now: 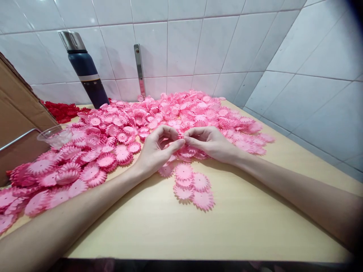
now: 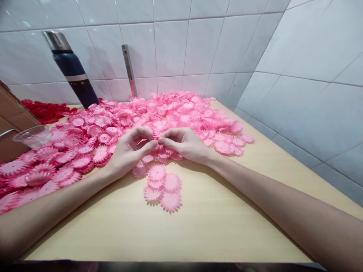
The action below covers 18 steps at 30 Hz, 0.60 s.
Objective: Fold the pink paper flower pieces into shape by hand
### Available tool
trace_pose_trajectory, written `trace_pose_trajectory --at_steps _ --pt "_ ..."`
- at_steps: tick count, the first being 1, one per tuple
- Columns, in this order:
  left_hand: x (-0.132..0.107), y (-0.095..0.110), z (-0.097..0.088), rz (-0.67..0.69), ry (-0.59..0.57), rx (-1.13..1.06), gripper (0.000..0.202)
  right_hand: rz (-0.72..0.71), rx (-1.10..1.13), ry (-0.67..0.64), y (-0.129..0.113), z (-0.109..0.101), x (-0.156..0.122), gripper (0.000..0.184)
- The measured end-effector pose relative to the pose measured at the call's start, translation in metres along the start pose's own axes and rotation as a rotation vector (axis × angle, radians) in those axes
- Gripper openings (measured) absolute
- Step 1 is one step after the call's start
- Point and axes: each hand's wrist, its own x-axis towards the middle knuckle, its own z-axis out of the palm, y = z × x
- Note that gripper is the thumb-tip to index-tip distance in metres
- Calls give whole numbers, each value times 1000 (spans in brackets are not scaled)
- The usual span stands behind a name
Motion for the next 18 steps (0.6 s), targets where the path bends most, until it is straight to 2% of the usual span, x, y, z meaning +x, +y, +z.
trace_pose_trajectory --at_steps 5,14,18 --pt "1 -3 -2 -13 19 30 16 29 -3 -23 -3 2 0 25" --pt "2 -3 -2 -119 52 -44 15 19 -49 -37 -1 2 0 25" --pt "2 -5 -3 -140 98 -59 11 -15 -126 23 2 0 2 19"
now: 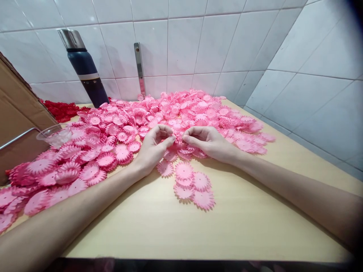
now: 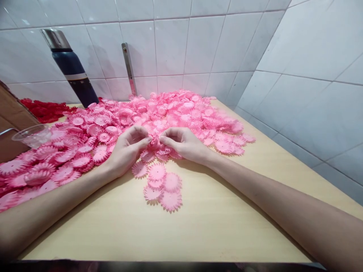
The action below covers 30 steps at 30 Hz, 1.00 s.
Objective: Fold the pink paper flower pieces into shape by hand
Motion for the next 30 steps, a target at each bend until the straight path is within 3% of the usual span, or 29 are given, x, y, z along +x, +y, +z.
trace_pose_trajectory --at_steps 8,13,23,25,30 --pt "-1 1 2 116 53 33 10 -47 -334 346 4 6 1 6" --pt "-2 2 5 213 66 23 11 -109 -400 499 1 11 1 5" --pt "-9 9 9 241 -72 5 13 -90 -441 669 8 6 5 10" --pt "-12 10 10 278 -84 23 12 -102 -451 645 10 4 6 12" --pt "-8 7 9 263 138 81 15 -294 -434 594 7 6 4 17"
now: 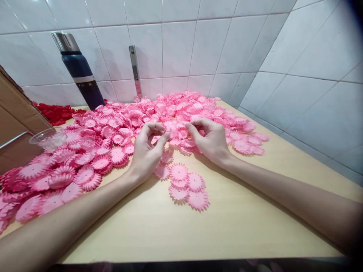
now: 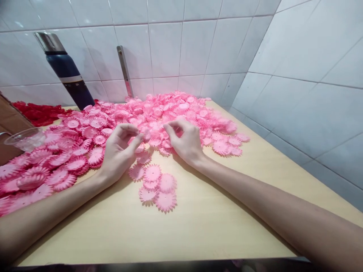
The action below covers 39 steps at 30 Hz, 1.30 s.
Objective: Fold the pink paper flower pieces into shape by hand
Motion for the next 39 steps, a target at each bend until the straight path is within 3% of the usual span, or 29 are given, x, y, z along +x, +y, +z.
trace_pose_trajectory --at_steps 2,5,13,19,30,39 --pt "2 -2 -2 -68 -2 16 19 -74 52 -80 -5 -1 -2 17" --pt "4 -3 -5 -135 -99 -26 23 -117 177 -308 -10 -3 -4 16" --pt "5 -5 -5 -237 -146 -172 18 141 430 -496 -7 -5 -2 23" --pt "5 -9 -6 -233 -123 -163 16 199 506 -558 -3 -5 -1 20" --pt "5 -8 -6 -175 -174 -98 15 230 433 -528 -6 -7 -2 29" --pt "5 -10 -6 -180 -173 -130 13 250 476 -568 -6 -8 -2 23"
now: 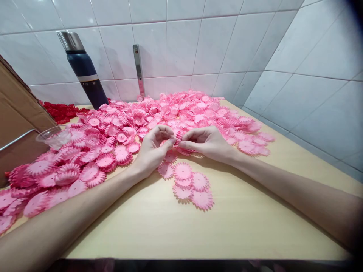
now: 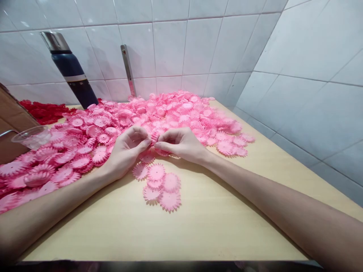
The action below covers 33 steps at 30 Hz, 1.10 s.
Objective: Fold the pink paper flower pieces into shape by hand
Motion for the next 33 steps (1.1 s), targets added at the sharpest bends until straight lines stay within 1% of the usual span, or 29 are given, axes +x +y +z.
trace_pose_trajectory --at_steps 2,6,10,12,14,17,20,23,24,26,28,30,33 --pt "0 1 0 -9 2 9 15 -6 -3 3 -1 0 0 23" --pt "-1 1 -1 3 -13 88 24 -11 -28 -4 -4 2 0 24" --pt "1 -3 -3 29 3 148 19 -54 -118 36 -4 3 0 20" --pt "2 -5 -3 20 43 148 18 -81 -213 108 -2 3 0 18" --pt "3 -6 -2 0 102 116 20 -89 -290 219 2 2 2 16" --pt "3 -4 0 -6 176 68 21 -109 -348 386 9 -2 6 13" --pt "1 -1 1 53 211 51 19 -130 -392 499 14 -7 9 9" --pt "0 2 -2 133 287 37 18 -70 -364 684 17 -12 11 12" --pt "0 2 -4 149 320 34 17 -66 -347 716 17 -12 11 14" --pt "2 0 -7 138 350 44 15 -150 -333 661 16 -10 10 16" --pt "3 -3 -8 87 327 60 13 -238 -357 592 12 -6 7 17" --pt "4 -5 -9 46 287 64 11 -275 -386 544 8 -1 5 16" --pt "3 -5 -7 25 235 57 13 -283 -388 461 2 4 1 21"
